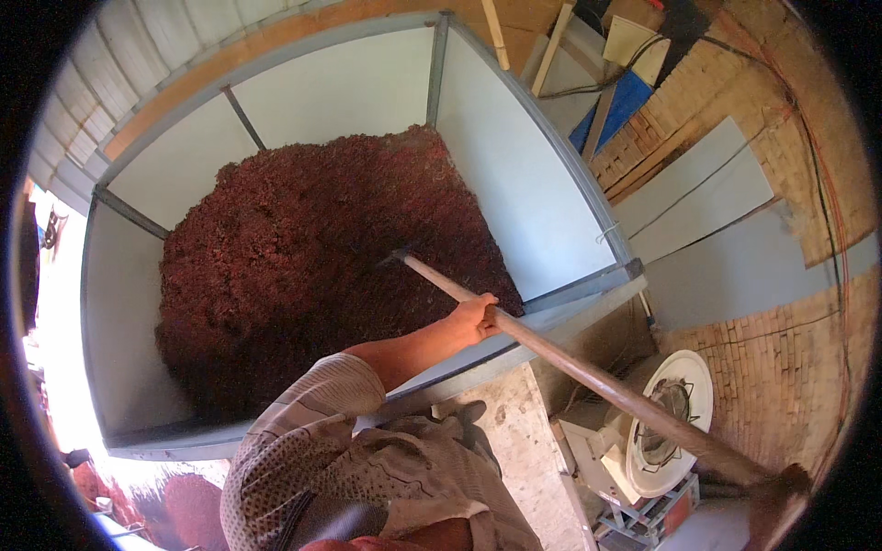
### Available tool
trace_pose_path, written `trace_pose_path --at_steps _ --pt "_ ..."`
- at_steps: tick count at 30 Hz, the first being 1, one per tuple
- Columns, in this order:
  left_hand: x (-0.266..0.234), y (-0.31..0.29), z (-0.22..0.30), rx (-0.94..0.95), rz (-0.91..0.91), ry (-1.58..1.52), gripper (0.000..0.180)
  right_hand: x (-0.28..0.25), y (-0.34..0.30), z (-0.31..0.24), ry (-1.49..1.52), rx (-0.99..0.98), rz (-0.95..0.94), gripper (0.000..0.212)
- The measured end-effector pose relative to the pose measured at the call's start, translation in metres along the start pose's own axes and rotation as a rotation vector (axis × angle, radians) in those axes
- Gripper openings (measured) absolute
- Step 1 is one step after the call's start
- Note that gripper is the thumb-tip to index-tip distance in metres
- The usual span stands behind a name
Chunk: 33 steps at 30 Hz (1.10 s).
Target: The person scoops red agricultural produce from a large metal bin using a pitchfork and throws it into a rotating mechanical processing machine.
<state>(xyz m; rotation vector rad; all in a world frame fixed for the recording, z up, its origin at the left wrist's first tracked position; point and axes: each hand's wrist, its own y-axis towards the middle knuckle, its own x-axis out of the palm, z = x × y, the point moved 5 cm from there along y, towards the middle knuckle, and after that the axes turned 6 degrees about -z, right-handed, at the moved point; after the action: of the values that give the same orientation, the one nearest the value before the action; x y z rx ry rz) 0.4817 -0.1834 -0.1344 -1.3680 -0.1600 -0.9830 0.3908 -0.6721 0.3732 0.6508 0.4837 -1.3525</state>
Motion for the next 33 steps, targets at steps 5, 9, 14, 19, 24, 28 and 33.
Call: trace_pose_path --at_steps 5,9,14,19,24,28,33 --pt "-0.039 0.020 0.024 0.075 0.178 -0.105 0.021 0.011 -0.027 -0.103 0.087 -0.093 -0.016 0.022" --pt "-0.112 0.065 0.068 0.234 0.259 -0.331 0.019 0.027 -0.042 -0.161 0.276 -0.261 -0.289 0.023" --pt "-0.138 0.050 0.124 0.247 0.389 -0.130 0.016 0.027 -0.079 -0.217 0.418 -0.392 -0.637 0.024" --pt "-0.165 0.045 0.160 0.328 0.289 -0.343 0.017 0.027 -0.093 -0.277 0.522 -0.534 -0.674 0.027" --pt "-0.183 0.047 0.186 0.344 0.229 -0.276 0.018 0.032 -0.100 -0.320 0.649 -0.701 -0.540 0.030" --pt "-0.185 0.053 0.202 0.240 0.274 -0.188 0.018 0.033 -0.109 -0.331 0.695 -0.725 -0.469 0.034" --pt "-0.200 0.061 0.216 0.240 0.295 -0.237 0.021 -0.022 -0.084 -0.339 0.483 -0.290 -0.847 0.037"
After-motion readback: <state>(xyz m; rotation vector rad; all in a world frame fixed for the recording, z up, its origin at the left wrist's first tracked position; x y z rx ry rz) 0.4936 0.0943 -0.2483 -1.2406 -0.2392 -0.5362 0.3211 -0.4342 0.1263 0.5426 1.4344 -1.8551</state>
